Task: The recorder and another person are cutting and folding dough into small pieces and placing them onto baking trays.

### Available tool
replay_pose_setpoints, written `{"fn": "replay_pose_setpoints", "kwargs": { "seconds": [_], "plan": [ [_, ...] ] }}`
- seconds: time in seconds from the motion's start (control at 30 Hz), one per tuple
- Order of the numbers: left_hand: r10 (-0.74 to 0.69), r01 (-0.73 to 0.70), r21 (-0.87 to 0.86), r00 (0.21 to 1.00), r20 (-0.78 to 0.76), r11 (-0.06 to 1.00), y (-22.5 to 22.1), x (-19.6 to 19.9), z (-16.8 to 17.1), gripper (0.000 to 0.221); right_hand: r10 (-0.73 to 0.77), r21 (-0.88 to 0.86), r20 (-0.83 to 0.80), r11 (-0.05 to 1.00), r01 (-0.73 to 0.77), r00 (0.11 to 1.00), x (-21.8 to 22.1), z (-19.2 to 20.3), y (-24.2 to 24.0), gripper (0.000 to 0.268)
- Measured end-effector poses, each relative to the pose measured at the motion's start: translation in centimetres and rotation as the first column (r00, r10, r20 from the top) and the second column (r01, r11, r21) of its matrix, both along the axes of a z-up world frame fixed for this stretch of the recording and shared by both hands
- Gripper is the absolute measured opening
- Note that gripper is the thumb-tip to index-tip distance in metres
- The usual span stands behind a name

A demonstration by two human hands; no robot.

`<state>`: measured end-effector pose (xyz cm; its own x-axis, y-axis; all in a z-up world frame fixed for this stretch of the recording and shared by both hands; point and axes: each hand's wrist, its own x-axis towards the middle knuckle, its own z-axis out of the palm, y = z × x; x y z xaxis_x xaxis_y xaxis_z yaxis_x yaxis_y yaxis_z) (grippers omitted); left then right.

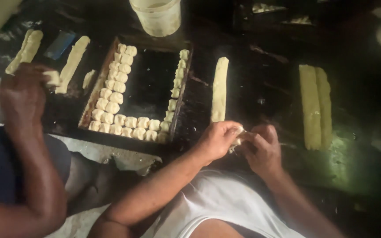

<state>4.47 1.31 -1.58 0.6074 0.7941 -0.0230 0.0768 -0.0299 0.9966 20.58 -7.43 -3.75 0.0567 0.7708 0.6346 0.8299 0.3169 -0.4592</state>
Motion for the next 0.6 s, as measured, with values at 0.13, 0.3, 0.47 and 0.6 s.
{"fn": "replay_pose_setpoints", "kwargs": {
  "seconds": [0.13, 0.3, 0.47, 0.6],
  "plan": [
    [0.154, -0.148, 0.074, 0.985, -0.080, 0.986, -1.3, -0.1, 2.6, 0.022, 0.071, -0.149, -0.148, 0.984, -0.093, 0.986, 3.1, -0.7, 0.3, 0.020],
    [-0.079, 0.022, 0.250, 0.971, 0.224, 0.968, -2.0, 0.5, 1.0, 0.011, -0.040, -0.103, -0.990, 0.858, -0.504, 0.134, 3.2, 0.4, 1.4, 0.027],
    [0.007, -0.002, 0.256, 1.000, -0.019, 0.967, -3.1, 0.3, 3.4, 0.016, 0.023, -0.169, -0.957, 0.764, -0.622, 0.288, 5.9, 0.5, 0.6, 0.026],
    [0.007, -0.036, 0.179, 0.987, 0.161, 0.983, -4.0, 0.9, 2.3, 0.028, -0.186, -0.584, -0.571, 0.776, -0.237, 0.799, 7.1, 2.3, 0.2, 0.020]
  ]
}}
